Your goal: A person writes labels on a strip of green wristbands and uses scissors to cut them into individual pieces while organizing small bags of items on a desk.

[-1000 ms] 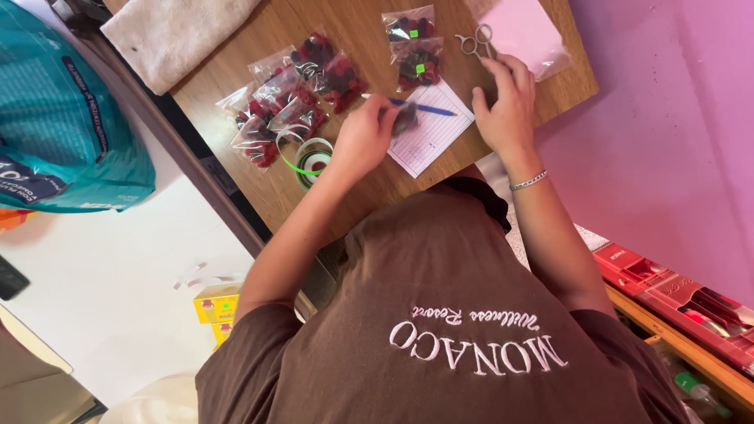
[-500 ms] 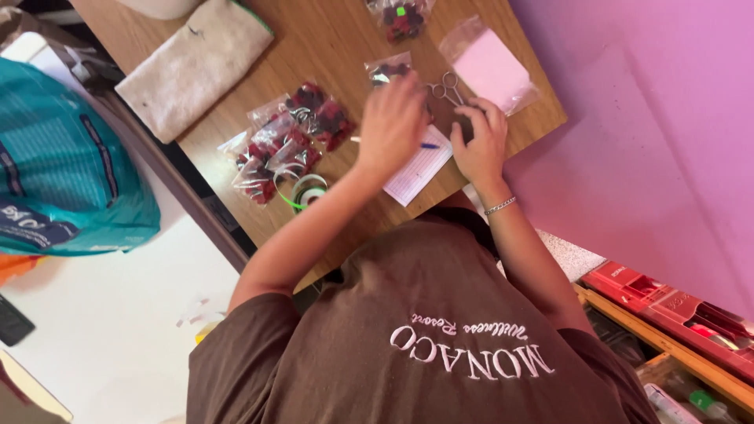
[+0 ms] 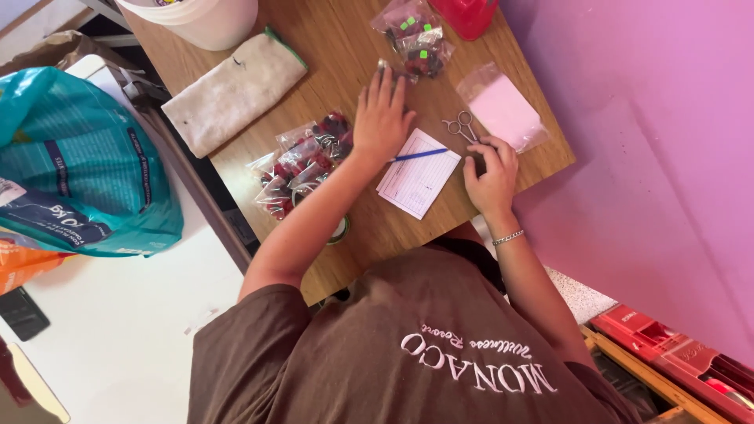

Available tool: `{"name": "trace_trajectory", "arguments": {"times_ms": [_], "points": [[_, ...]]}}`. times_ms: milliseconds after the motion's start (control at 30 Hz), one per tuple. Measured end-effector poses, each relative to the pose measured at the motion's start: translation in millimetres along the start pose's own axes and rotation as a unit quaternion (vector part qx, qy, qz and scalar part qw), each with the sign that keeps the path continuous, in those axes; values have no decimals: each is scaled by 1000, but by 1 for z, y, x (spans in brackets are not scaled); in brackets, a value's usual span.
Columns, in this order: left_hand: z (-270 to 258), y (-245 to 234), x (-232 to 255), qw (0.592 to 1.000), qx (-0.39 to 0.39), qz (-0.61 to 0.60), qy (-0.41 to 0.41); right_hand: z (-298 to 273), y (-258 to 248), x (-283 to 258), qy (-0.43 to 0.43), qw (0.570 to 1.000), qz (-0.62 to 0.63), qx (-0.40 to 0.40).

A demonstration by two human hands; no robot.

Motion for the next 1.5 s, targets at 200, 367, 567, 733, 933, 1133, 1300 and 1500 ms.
{"name": "trace_trajectory", "arguments": {"times_ms": [200,367,567,733,933,1133,1300,1500], "points": [[7,7,-13,993,93,7,74,-11,2,-35,-219,972,-48,-69],[15,1,-19,987,12,-10,160,-7,14,-31,-211,957,-70,-187],[25,7,-52,996,62,36,53,-12,18,-36,-177,967,-70,-173],[42,22,-63,992,106,10,-66,-2,22,-38,-155,980,-60,-112],[48,12,-47,979,179,-65,-67,24,39,-27,-187,956,-123,-189],[-53,-94,17,980,137,-142,11,27,16,9,-132,989,-59,-42],[-167,-32,73,928,134,-206,280,23,52,39,108,904,378,-165],[-184,40,58,960,137,-101,222,34,59,-15,49,927,217,-302]]}}
Point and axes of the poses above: each hand's wrist, its own z-axis towards the middle knuckle, its own y-axis out of the palm, x = y × z, the point moved 5 cm from there along z, towards the middle knuckle, and after that the axes turned 3 degrees about x, right-handed, at the moved point
